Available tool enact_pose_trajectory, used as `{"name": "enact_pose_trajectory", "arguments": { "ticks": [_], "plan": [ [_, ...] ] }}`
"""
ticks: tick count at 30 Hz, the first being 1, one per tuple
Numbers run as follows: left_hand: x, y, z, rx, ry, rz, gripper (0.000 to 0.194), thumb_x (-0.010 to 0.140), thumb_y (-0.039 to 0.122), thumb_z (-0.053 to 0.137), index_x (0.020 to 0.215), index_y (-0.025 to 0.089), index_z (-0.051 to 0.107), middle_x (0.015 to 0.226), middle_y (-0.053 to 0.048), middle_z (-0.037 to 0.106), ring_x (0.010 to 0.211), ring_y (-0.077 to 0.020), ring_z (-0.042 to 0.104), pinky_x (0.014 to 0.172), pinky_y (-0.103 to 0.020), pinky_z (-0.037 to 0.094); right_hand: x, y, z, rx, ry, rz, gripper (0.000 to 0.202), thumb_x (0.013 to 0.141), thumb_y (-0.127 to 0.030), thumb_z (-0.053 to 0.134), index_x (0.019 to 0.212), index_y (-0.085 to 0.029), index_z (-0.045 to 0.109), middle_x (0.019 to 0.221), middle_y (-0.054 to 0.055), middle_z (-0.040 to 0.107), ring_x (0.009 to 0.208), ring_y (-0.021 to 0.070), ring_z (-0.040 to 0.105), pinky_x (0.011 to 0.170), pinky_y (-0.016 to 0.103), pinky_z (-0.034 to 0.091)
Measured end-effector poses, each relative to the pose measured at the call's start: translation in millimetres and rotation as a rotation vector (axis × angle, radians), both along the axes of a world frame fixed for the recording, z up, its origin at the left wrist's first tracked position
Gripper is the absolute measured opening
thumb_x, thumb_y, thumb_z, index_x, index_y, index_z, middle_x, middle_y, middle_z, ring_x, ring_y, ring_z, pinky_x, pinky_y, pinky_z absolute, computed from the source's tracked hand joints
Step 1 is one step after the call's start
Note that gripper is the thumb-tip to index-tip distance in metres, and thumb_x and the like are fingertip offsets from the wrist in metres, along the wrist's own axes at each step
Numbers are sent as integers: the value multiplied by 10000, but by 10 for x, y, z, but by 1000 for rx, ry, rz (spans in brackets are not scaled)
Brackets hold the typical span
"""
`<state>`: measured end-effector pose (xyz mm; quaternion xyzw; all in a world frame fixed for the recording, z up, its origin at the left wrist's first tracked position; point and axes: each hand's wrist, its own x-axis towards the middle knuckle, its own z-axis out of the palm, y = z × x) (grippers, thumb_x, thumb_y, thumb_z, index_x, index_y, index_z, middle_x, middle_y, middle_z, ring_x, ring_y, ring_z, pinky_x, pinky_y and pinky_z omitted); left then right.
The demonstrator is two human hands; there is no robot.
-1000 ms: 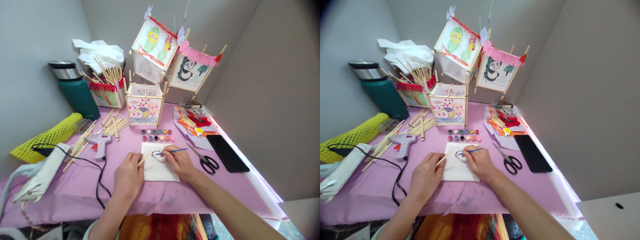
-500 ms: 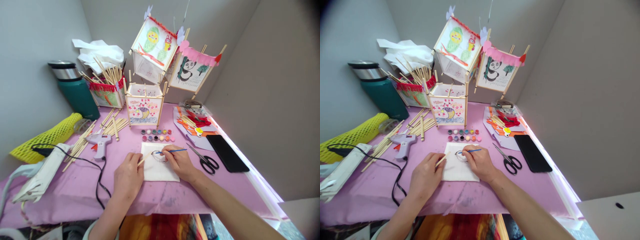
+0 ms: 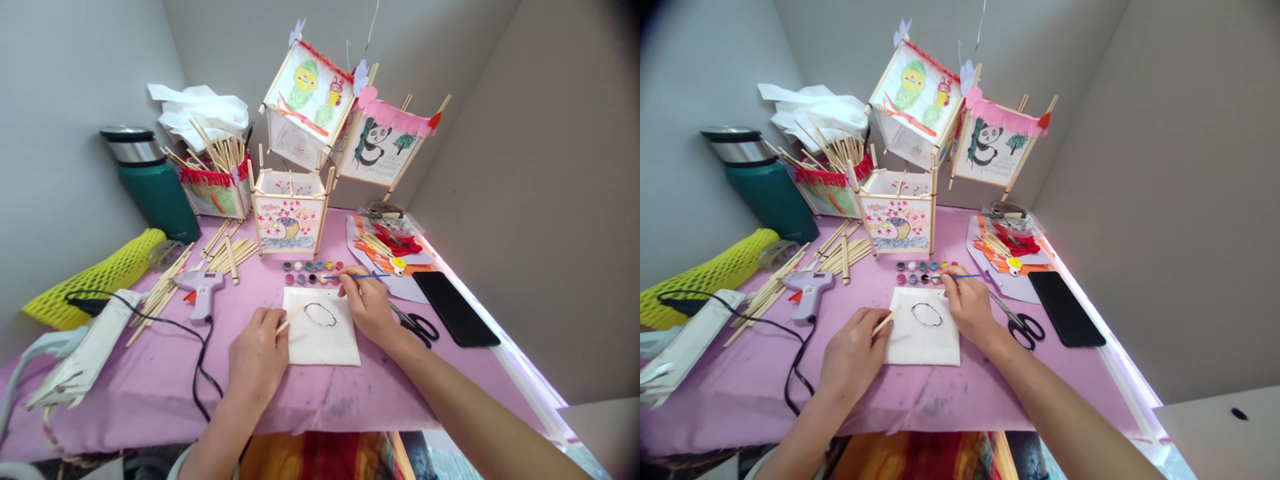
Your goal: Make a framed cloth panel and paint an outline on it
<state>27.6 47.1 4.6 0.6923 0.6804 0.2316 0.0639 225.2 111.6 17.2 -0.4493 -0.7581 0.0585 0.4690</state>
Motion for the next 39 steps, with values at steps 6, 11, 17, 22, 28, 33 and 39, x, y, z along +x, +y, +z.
{"name": "enact_pose_trajectory", "arguments": {
  "ticks": [6,11,17,22,28,33,39],
  "plan": [
    [1,8,-3,-13,1,13,221,895,238,419,1030,229,594,1036,-21,630,864,-183,618,701,-283,427,-30,186,-108,-8,-32,-16,255,955,-274,379,826,-202,586,896,46,674,814,180,643,728,285,443],
    [0,9,2,-9,2,11,217,891,231,425,1026,229,596,1031,-21,631,862,-180,617,707,-278,427,-84,234,-156,-89,-24,2,230,952,-275,388,907,-190,596,886,42,668,762,170,637,694,277,445],
    [-9,13,-15,-2,0,4,217,891,238,424,1026,228,594,1028,-18,630,872,-189,616,723,-292,431,-65,108,-36,-99,212,2,210,942,-300,416,843,-189,564,704,13,637,618,138,605,633,261,447],
    [-9,17,-27,3,2,4,217,892,247,422,1025,235,593,1035,-9,629,863,-192,615,707,-300,429,44,-75,7,-83,334,33,251,937,-291,408,752,-184,538,555,-24,549,478,112,535,530,249,423],
    [3,21,-16,-2,7,9,223,893,251,418,1033,233,591,1046,-8,630,876,-195,614,706,-304,428,109,-141,-33,38,169,39,304,924,-226,394,645,-193,508,540,-23,508,459,102,498,510,251,384],
    [-1,25,-14,-8,9,11,221,889,251,428,1035,236,593,1048,-7,632,884,-192,614,710,-298,429,116,-122,-41,110,70,44,273,915,-199,379,668,-200,493,557,-14,516,492,115,499,539,262,380],
    [-3,16,-22,-1,10,4,221,890,261,424,1030,237,594,1047,-6,630,866,-188,616,699,-299,432,124,-118,-31,153,-8,40,252,913,-208,367,680,-209,464,563,-6,515,498,128,487,543,275,369]
  ]
}}
